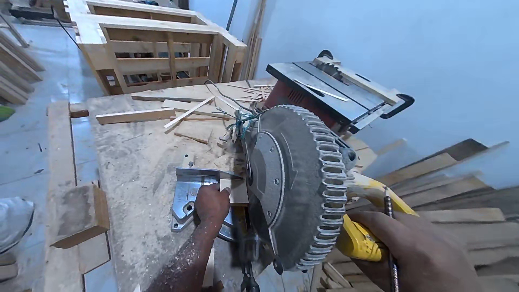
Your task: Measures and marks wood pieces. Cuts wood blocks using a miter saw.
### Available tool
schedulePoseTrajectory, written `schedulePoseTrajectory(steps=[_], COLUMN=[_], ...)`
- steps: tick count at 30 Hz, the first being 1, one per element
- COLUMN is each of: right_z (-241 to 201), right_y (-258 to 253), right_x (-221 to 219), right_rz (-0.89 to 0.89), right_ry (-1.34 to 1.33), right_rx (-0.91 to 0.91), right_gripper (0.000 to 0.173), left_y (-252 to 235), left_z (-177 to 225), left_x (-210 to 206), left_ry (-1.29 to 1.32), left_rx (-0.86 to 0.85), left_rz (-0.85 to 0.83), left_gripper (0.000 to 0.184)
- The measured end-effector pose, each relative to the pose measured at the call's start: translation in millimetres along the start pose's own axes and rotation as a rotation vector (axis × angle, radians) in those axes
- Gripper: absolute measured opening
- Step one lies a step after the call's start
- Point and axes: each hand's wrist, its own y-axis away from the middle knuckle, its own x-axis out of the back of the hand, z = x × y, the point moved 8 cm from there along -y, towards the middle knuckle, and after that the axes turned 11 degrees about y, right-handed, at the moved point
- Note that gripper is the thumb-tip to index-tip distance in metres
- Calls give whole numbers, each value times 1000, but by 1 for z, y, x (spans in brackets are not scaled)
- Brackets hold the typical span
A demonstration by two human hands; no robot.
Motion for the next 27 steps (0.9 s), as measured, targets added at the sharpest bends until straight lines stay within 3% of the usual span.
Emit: schedulePoseTrajectory(steps=[5,11,14,19,21,22,24,26,27], right_z=[-3,-28,-12,63,88,91,78,46,30], right_y=[9,36,15,-27,-18,-7,15,24,26], right_x=[-6,-47,-27,48,34,6,-95,-212,-252], right_rz=[18,-65,-31,540,742,736,375,-167,-307], right_ry=[-15,-39,-92,-215,-338,-373,-495,-722,-741], right_rx=[-1,-28,-10,-215,-372,-503,-752,-749,-697], right_gripper=[33,30,33,34,38,40,51,66,69], left_y=[-2,-3,-2,27,35,39,45,49,49], left_z=[1,4,14,18,5,0,2,16,24], left_x=[1,2,4,5,4,4,2,-7,-14], left_ry=[9,10,-32,-93,-74,-49,-21,-157,-271], left_rx=[-17,-9,0,-101,-128,-152,-217,-313,-363], left_rz=[11,-24,-67,-97,-66,-60,-119,-268,-335], left_gripper=[24,26,31,32,35,43,80,112,115])
